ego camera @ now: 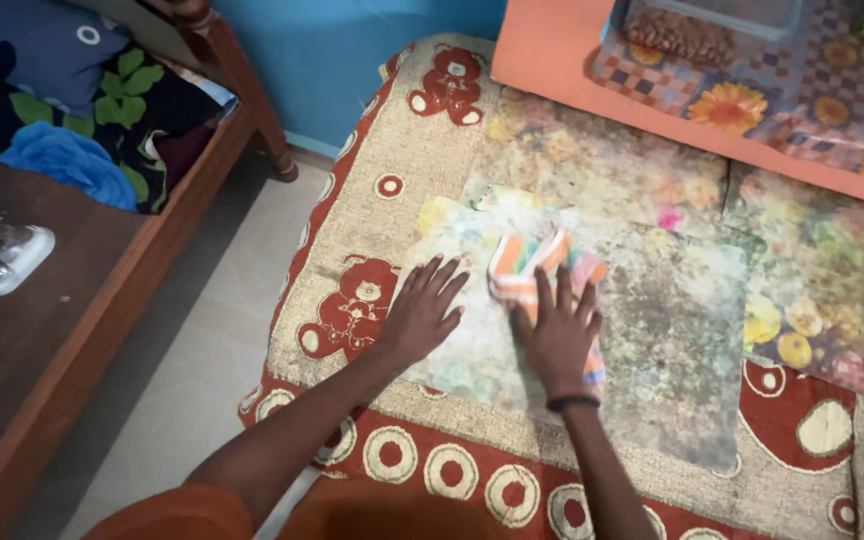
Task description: The person wipes a white rectangular board and a patterned mat on a table using a striped cloth. They repeatedly wipe the same areas, flip the board over, and continue wiping both sides.
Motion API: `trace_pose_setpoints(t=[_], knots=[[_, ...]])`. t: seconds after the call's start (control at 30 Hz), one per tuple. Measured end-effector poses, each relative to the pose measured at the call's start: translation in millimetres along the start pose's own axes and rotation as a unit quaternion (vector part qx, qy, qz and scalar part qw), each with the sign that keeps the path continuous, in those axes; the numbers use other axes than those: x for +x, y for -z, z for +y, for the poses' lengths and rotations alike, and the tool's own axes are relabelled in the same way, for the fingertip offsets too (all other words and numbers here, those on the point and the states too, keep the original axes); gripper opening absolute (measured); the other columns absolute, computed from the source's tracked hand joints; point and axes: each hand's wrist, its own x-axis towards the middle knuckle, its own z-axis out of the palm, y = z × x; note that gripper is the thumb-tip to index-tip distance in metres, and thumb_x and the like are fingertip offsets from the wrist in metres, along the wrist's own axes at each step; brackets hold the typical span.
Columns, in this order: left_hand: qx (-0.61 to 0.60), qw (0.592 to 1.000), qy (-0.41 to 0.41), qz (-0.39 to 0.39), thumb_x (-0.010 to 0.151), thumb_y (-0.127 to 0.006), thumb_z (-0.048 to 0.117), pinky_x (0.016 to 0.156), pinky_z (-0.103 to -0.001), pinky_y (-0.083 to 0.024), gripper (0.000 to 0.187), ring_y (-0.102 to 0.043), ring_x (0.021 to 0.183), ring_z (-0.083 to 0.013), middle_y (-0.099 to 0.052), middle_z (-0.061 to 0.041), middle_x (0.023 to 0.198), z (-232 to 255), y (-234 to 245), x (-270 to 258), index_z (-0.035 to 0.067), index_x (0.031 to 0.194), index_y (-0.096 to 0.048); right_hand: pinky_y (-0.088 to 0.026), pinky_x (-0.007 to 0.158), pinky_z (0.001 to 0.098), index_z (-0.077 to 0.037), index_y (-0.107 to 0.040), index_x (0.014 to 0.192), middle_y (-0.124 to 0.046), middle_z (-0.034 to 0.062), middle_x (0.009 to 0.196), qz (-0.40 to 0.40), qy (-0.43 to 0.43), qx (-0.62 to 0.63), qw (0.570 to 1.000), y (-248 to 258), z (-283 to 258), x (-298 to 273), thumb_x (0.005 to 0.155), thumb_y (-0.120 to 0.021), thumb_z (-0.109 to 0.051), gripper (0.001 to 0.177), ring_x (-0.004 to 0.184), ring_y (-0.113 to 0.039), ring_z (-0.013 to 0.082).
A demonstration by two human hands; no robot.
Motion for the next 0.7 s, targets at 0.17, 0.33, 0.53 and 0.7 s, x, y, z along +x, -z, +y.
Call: trace_pose_setpoints(t=[0.17, 0.33, 0.53, 0.7], knots=[[-0.022, 1.0, 0.003, -0.011, 0.101, -0.055, 0.035, 0.125, -0.052, -0.02, 0.057, -0.024, 0.154, -0.0359, -0.034, -0.014, 0.164, 0, 1, -1, 0.009, 0.151, -0.046, -0.024, 0.108, 0.0775, -0.025, -0.041, 0.158, -0.031, 0.0132, 0.167, 0.01, -0.026, 0.016, 0.999, -9, 18, 70, 0.095, -0.053, -0.063, 0.075, 0.149, -0.02, 0.0532], [-0.013, 0.999, 0.032, -0.029, 0.102, -0.052, 0.041, 0.125, -0.051, -0.016, 0.069, -0.02, 0.156, -0.0306, -0.025, -0.012, 0.169, -5, 3, -8, 0.005, 0.158, -0.034, -0.024, 0.108, 0.0783, -0.024, -0.041, 0.157, -0.033, 0.0137, 0.166, 0.028, -0.028, 0.013, 0.999, -9, 21, 76, 0.095, -0.054, -0.064, 0.075, 0.148, -0.022, 0.0532], [0.025, 0.995, 0.098, -0.022, 0.1, -0.053, 0.046, 0.125, -0.051, -0.017, 0.08, -0.019, 0.156, -0.0313, -0.021, -0.016, 0.169, -2, 2, -16, -0.002, 0.158, -0.026, -0.018, 0.112, 0.0768, -0.023, -0.039, 0.158, -0.028, 0.0149, 0.167, -0.001, -0.004, -0.002, 1.0, 5, 8, 13, 0.096, -0.056, -0.059, 0.074, 0.151, -0.016, 0.0516], [0.007, 0.996, 0.09, 0.013, 0.099, -0.055, 0.047, 0.124, -0.05, -0.018, 0.083, -0.019, 0.156, -0.0333, -0.019, -0.022, 0.168, -7, 5, -12, -0.003, 0.158, -0.026, -0.016, 0.115, 0.0711, -0.025, -0.039, 0.155, -0.028, 0.0121, 0.166, -0.032, -0.001, -0.003, 0.999, 31, -24, -70, 0.091, -0.06, -0.056, 0.075, 0.151, -0.015, 0.0499]])
